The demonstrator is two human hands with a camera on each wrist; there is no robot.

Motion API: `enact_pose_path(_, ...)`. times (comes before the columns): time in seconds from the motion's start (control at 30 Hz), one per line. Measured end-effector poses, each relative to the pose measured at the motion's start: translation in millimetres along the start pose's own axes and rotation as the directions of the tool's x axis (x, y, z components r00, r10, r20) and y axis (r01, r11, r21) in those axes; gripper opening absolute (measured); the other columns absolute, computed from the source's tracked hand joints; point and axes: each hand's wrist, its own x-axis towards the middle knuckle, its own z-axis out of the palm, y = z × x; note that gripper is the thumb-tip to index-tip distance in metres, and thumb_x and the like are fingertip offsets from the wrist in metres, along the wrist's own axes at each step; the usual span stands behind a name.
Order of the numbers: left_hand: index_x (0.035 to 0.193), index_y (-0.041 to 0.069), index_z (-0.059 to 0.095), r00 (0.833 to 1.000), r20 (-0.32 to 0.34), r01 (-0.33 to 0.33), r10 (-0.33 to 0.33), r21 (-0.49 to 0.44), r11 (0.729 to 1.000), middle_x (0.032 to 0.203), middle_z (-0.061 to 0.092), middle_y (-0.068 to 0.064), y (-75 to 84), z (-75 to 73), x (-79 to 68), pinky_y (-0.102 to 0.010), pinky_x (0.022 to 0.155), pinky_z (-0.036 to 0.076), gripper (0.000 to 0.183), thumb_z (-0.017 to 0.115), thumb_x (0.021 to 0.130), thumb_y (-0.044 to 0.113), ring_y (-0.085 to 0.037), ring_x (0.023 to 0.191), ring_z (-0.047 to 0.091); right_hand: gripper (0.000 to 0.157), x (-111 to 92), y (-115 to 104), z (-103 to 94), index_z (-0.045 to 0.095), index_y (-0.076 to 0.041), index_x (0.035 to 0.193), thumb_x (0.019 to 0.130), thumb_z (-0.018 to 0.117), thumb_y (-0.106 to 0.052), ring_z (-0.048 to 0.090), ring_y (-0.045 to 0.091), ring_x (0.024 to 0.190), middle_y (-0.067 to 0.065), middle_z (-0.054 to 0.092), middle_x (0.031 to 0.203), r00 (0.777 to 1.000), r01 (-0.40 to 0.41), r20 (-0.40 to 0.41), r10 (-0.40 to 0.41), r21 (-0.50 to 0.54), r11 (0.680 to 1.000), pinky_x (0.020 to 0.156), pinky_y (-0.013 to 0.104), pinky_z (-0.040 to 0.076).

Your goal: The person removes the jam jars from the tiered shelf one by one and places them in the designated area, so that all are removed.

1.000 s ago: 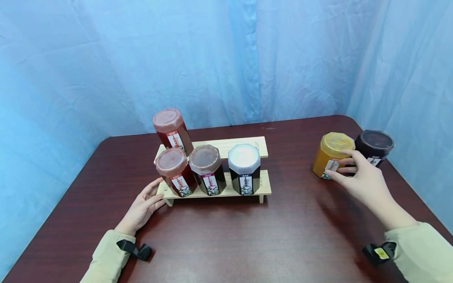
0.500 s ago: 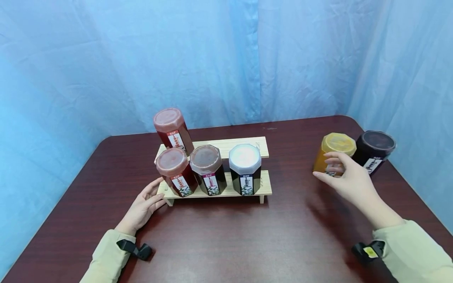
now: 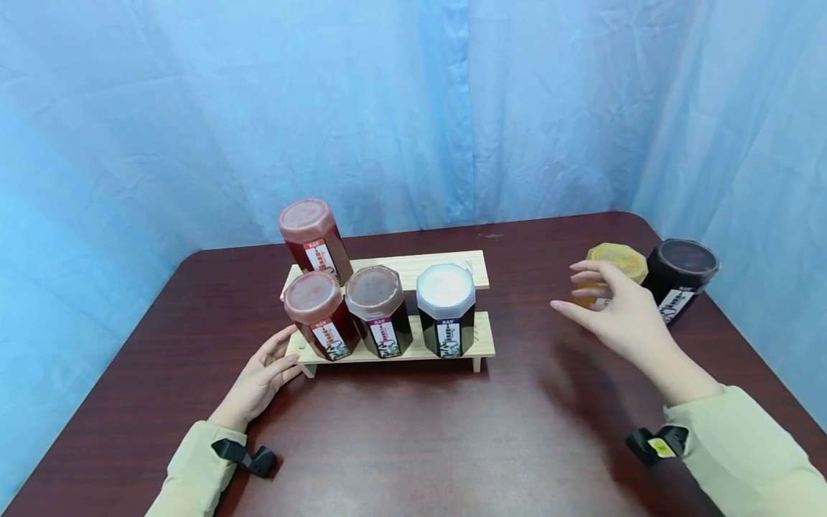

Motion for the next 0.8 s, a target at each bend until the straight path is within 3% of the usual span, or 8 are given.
enact_pose_path(0.13,0.149,0.005,0.023,1.0,-0.002,0.003,-0.003,-0.004,1.0,0.131,0.045,0.003,0.2,0.6,-0.6,-0.022,0.085,0.05,0.063,0.053,0.094,0.004,-0.004,0.106,0.058,0.057,4.2,-13.3,3.0,0.049,-0.012,0.128,0.081,0.075,-0.032,0.051,-0.02,0.087,-0.001,0.054,0.117,1.0,0.018,-0.009,-0.017,0.042,0.999,0.068,0.004,0.044)
enact_pose_path(0.23,0.149,0.006,0.023,1.0,-0.006,0.007,-0.007,-0.008,1.0,0.13,0.045,0.003,0.1,1.0,-0.6,-0.022,0.085,0.05,0.063,0.053,0.094,0.004,-0.004,0.106,0.058,0.056,7.4,-23.4,5.4,0.05,-0.01,0.128,0.081,0.075,-0.027,0.051,-0.018,0.091,-0.008,0.052,0.115,0.997,0.074,-0.021,-0.072,0.069,0.995,0.071,0.004,0.045)
enact_pose_path(0.47,0.148,0.006,0.023,1.0,-0.012,0.007,-0.007,-0.006,1.0,0.13,0.046,0.004,-1.0,0.3,0.7,-0.022,0.085,0.051,0.062,0.053,0.094,0.003,-0.003,0.105,0.058,0.061,14.6,-53.9,13.9,0.048,-0.014,0.13,0.078,0.078,-0.022,0.053,-0.011,0.098,0.0,0.053,0.122,0.991,0.132,-0.025,-0.13,0.088,0.987,0.081,0.004,0.043)
enact_pose_path(0.57,0.149,0.006,0.023,1.0,-0.006,0.002,-0.002,-0.003,1.0,0.128,0.047,0.005,-1.4,-0.2,1.1,-0.022,0.085,0.051,0.062,0.052,0.094,0.003,-0.004,0.105,0.058,0.067,18.1,-67.1,18.0,0.044,-0.016,0.135,0.077,0.079,-0.021,0.055,0.005,0.109,0.005,0.052,0.126,0.987,0.163,-0.021,-0.162,0.1,0.982,0.092,0.02,0.047)
enact_pose_path(0.7,0.149,0.006,0.023,1.0,-0.006,0.004,-0.004,0.002,1.0,0.129,0.046,0.006,-1.6,-0.6,1.1,-0.022,0.085,0.05,0.062,0.053,0.094,0.004,-0.003,0.105,0.058,0.074,22.1,-83.3,25.1,0.041,-0.016,0.138,0.075,0.081,-0.017,0.051,0.027,0.12,0.009,0.051,0.13,0.977,0.213,-0.019,-0.213,0.164,0.963,0.099,0.046,0.041)
enact_pose_path(0.8,0.149,0.006,0.023,1.0,-0.006,0.004,-0.004,0.005,1.0,0.13,0.045,0.005,-1.1,-0.8,0.9,-0.022,0.085,0.05,0.062,0.053,0.094,0.004,-0.003,0.106,0.058,0.075,25.1,-96.7,29.5,0.041,-0.015,0.138,0.074,0.081,-0.015,0.049,0.03,0.122,0.011,0.05,0.132,0.971,0.236,-0.022,-0.236,0.209,0.949,0.101,0.05,0.039)
